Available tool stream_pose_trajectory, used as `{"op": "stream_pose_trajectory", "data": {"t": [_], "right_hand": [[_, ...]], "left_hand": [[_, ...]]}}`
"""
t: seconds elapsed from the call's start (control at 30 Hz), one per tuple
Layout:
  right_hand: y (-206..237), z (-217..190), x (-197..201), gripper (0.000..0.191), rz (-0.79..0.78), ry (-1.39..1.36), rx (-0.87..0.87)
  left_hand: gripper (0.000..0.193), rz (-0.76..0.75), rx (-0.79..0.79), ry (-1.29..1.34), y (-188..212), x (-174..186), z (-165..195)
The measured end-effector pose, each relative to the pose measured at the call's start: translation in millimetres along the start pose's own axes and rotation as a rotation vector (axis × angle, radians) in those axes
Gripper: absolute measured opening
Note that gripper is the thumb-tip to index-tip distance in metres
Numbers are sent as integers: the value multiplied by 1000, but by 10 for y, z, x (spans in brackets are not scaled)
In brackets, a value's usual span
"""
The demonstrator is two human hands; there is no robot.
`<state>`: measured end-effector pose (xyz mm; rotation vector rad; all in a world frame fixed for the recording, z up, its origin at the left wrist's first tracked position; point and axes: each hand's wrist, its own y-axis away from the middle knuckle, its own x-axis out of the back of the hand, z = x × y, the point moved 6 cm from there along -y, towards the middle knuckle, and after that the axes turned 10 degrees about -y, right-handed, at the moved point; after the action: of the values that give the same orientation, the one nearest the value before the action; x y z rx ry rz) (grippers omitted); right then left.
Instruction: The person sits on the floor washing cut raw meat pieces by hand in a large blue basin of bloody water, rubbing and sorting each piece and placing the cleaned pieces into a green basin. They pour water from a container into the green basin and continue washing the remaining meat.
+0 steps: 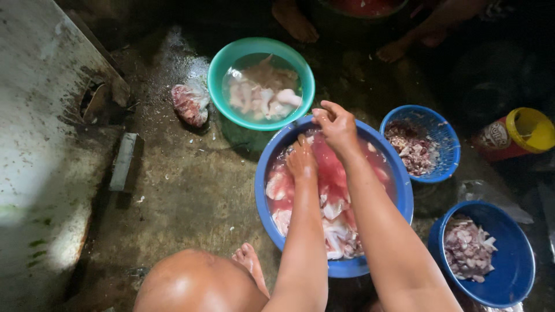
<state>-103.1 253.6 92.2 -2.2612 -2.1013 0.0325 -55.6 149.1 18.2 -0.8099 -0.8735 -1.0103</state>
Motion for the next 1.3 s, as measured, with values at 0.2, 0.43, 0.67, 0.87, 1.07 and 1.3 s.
{"op": "stream_pose_trajectory", "data": {"t": [0.2, 0.43, 0.67, 0.87, 1.07, 1.3], "right_hand": [[461, 401, 554, 32, 46, 356, 162], [988, 1362, 1194, 39, 165, -389, -308], [1312, 1455, 1069, 41, -65, -628, -655], [1339, 1612, 930, 32, -110, -608, -717], [1270, 1838, 949, 33, -67, -494, -645], [1179, 1875, 951, 24, 52, -351, -507]], "left_hand": [[34, 8, -35, 264, 23, 85, 47], [31, -231, 198, 1273, 364, -162, 457], [20, -1248, 565, 1642, 1121, -554, 433], [39, -1185, 546, 1436, 1159, -473, 389], [33, -1093, 464, 1422, 1103, -607, 346], [42, -760, 138, 1149, 1022, -604, 312]]}}
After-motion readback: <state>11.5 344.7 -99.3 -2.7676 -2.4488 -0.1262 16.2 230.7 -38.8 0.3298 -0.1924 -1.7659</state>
